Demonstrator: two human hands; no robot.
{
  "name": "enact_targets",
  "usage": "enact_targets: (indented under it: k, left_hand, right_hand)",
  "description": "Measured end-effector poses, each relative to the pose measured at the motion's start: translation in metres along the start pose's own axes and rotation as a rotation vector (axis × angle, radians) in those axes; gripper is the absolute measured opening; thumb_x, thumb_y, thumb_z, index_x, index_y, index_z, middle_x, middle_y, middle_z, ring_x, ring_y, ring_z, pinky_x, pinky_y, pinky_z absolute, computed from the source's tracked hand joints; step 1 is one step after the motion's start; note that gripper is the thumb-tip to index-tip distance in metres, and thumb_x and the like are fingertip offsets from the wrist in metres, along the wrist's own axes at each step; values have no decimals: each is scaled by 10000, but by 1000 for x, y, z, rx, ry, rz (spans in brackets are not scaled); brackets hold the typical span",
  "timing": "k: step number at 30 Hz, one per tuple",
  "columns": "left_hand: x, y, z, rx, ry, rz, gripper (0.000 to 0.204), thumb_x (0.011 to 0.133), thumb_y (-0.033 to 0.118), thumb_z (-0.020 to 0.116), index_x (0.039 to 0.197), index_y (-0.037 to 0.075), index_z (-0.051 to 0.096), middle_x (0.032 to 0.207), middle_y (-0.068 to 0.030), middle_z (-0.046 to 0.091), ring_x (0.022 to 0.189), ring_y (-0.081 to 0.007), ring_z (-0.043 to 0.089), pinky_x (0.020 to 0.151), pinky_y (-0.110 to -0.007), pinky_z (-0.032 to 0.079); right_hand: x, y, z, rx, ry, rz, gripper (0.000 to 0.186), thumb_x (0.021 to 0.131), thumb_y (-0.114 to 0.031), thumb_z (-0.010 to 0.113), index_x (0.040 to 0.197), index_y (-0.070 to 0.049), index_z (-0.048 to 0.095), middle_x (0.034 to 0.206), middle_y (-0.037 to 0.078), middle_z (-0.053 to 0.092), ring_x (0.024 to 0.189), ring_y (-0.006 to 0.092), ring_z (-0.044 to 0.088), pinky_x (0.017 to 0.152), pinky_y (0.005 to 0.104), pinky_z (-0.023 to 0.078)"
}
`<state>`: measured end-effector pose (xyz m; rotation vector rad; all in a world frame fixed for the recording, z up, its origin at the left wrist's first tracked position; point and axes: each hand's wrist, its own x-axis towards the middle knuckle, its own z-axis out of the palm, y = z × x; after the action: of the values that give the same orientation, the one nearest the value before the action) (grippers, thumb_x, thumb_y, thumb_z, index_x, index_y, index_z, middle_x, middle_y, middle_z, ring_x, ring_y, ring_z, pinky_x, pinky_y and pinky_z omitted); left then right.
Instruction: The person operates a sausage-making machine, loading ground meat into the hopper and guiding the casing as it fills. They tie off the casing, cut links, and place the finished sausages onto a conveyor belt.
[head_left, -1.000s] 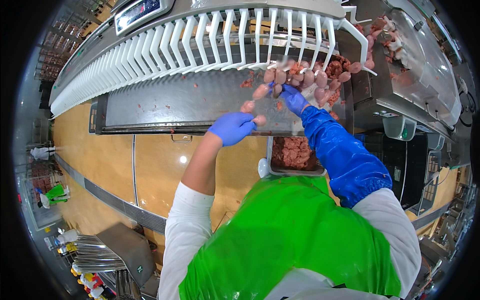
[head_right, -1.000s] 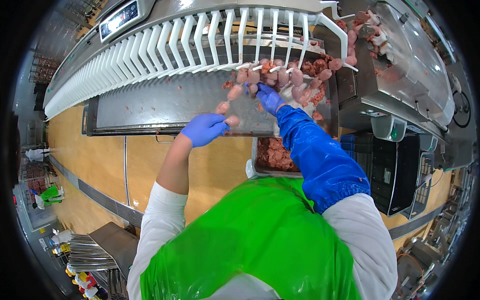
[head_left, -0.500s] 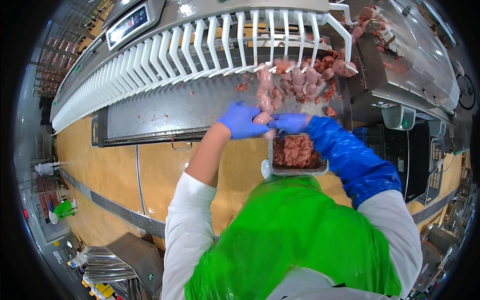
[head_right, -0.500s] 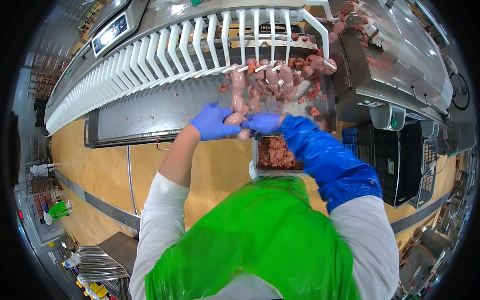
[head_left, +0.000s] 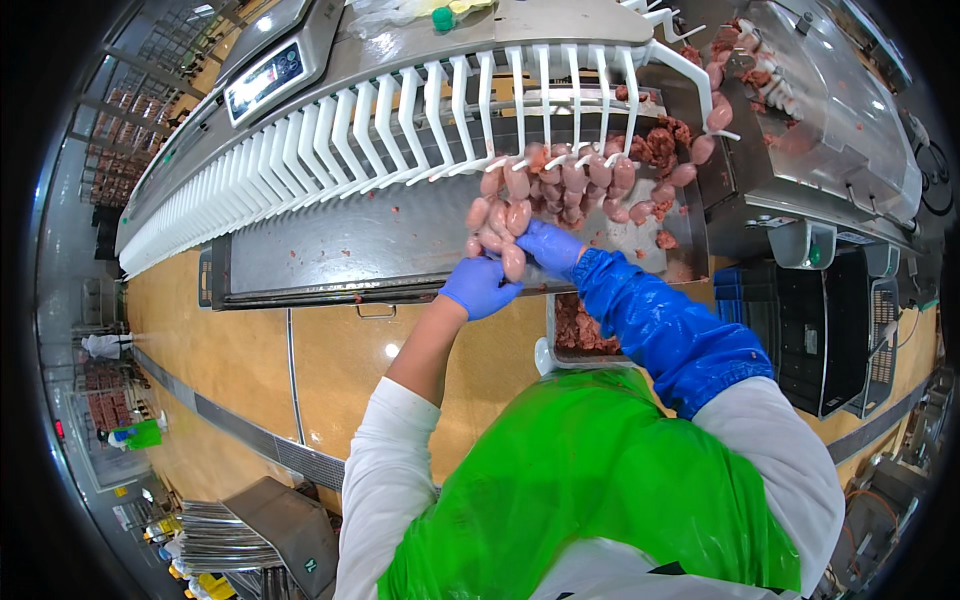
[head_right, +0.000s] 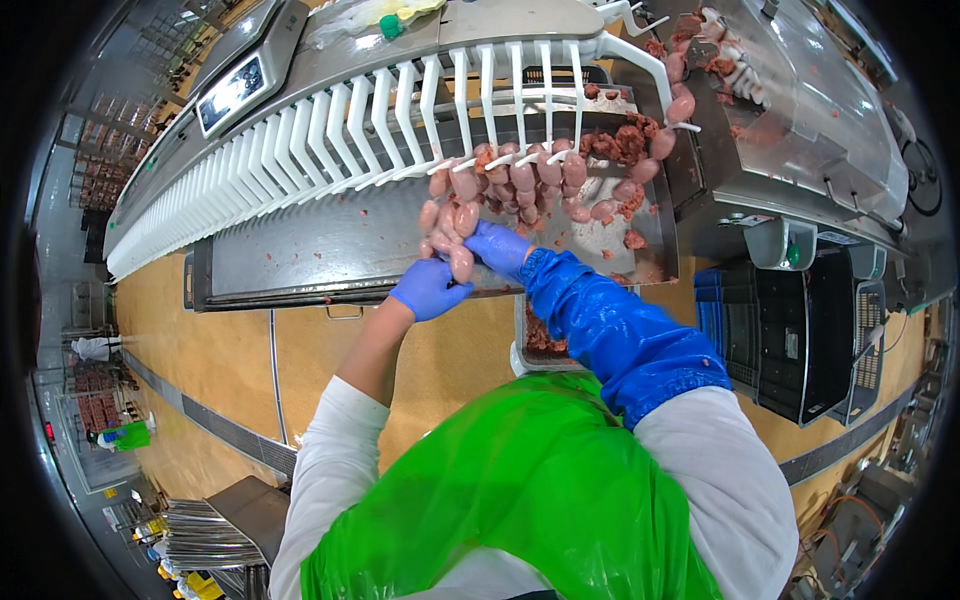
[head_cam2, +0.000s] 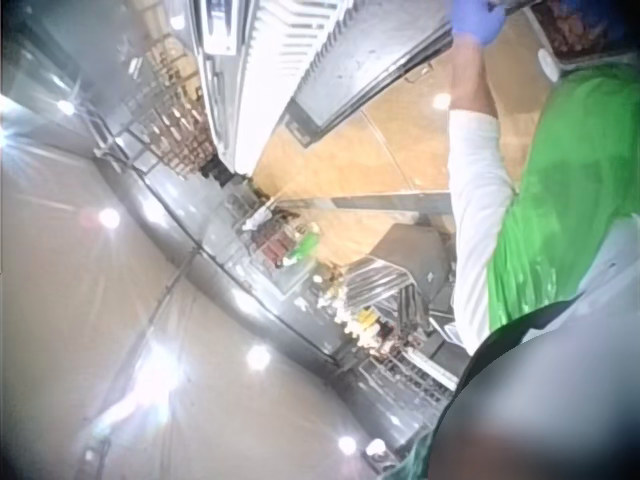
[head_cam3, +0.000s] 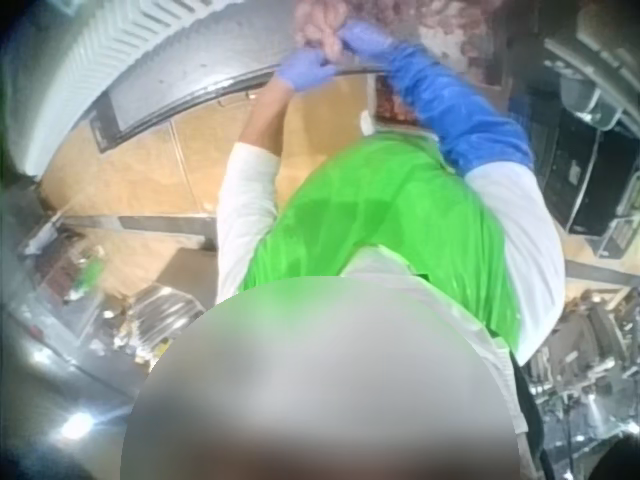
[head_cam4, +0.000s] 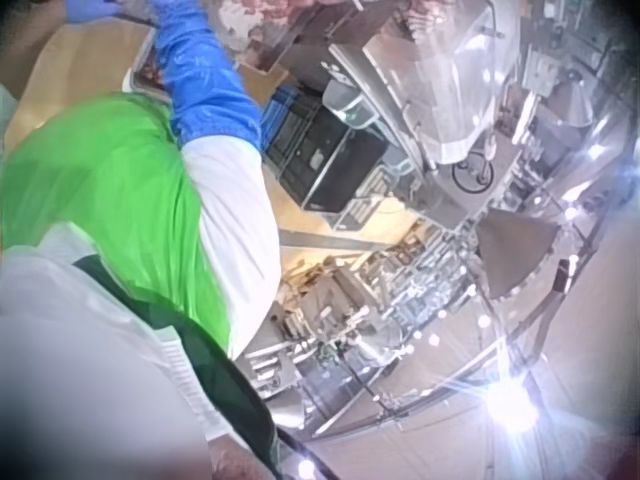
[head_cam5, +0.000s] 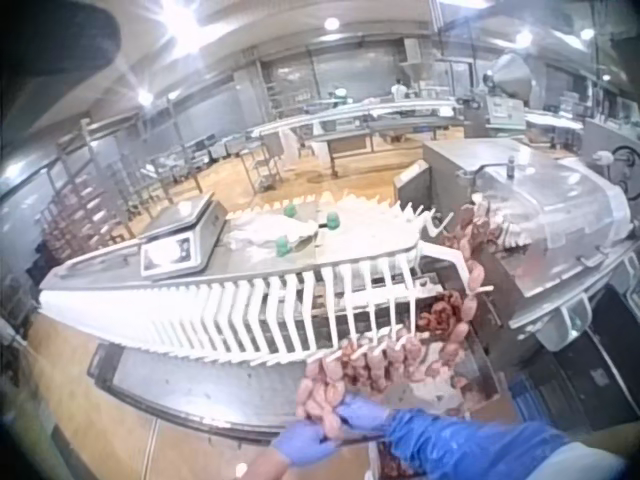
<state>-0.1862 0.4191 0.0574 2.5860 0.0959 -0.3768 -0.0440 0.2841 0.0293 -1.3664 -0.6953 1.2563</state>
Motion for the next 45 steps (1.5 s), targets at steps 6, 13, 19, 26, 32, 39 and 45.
enact_targets:
  k: [6,13,19,26,32,39,45]
  left_hand:
    - [19,-9,13,-50,365,-22,339,843,198,623,1159,76,623,938,-182,672,853,-353,659,799,-439,517]
    - [119,75,22,-1078,870,-248,263,900,186,641,1118,39,641,865,-33,647,763,-136,576,704,-289,480]
    - [166,48,10,-1232,1510,-95,98,928,69,588,1006,41,640,949,-44,628,799,-143,589,670,-277,499]
    - [77,50,56,31,1385,-440,313,940,119,515,1213,-26,561,1144,-210,630,962,-301,661,833,-375,511]
    - [97,100,52,75,402,-1060,366,924,233,464,1159,48,675,1317,-253,553,1265,-394,473,1075,-452,375]
    - [121,83,68,573,467,-936,351,911,270,485,1134,102,697,1258,-194,618,1297,-334,458,1059,-486,377]
    - [77,97,75,391,206,-1049,441,858,259,511,1234,58,627,1287,-258,577,1318,-356,451,1109,-436,342]
  right_hand:
    - [-19,40,-40,644,-38,92,486,990,-389,493,1397,-126,450,1289,114,568,1175,220,548,992,349,436]
    - [-155,77,-96,250,153,161,703,994,-324,537,1562,-185,148,1437,137,452,1221,241,509,1026,391,413]
    - [-275,100,-173,-28,226,-73,631,980,-191,575,1531,-137,270,1318,106,567,1156,185,561,961,323,457]
    - [-444,112,-305,158,676,-109,353,984,-222,547,1306,-83,588,1008,57,676,879,132,629,803,285,508]
    - [-578,89,-412,214,1079,-287,228,985,-157,502,1062,-52,689,770,-1,614,655,68,513,603,206,421]
    - [-621,11,-532,365,1442,-561,234,960,-269,556,1061,-112,698,770,-46,558,653,50,495,604,202,402]
    - [-620,-30,-659,616,1399,-654,291,970,-273,523,1163,-148,701,754,-37,510,585,63,433,545,210,394]
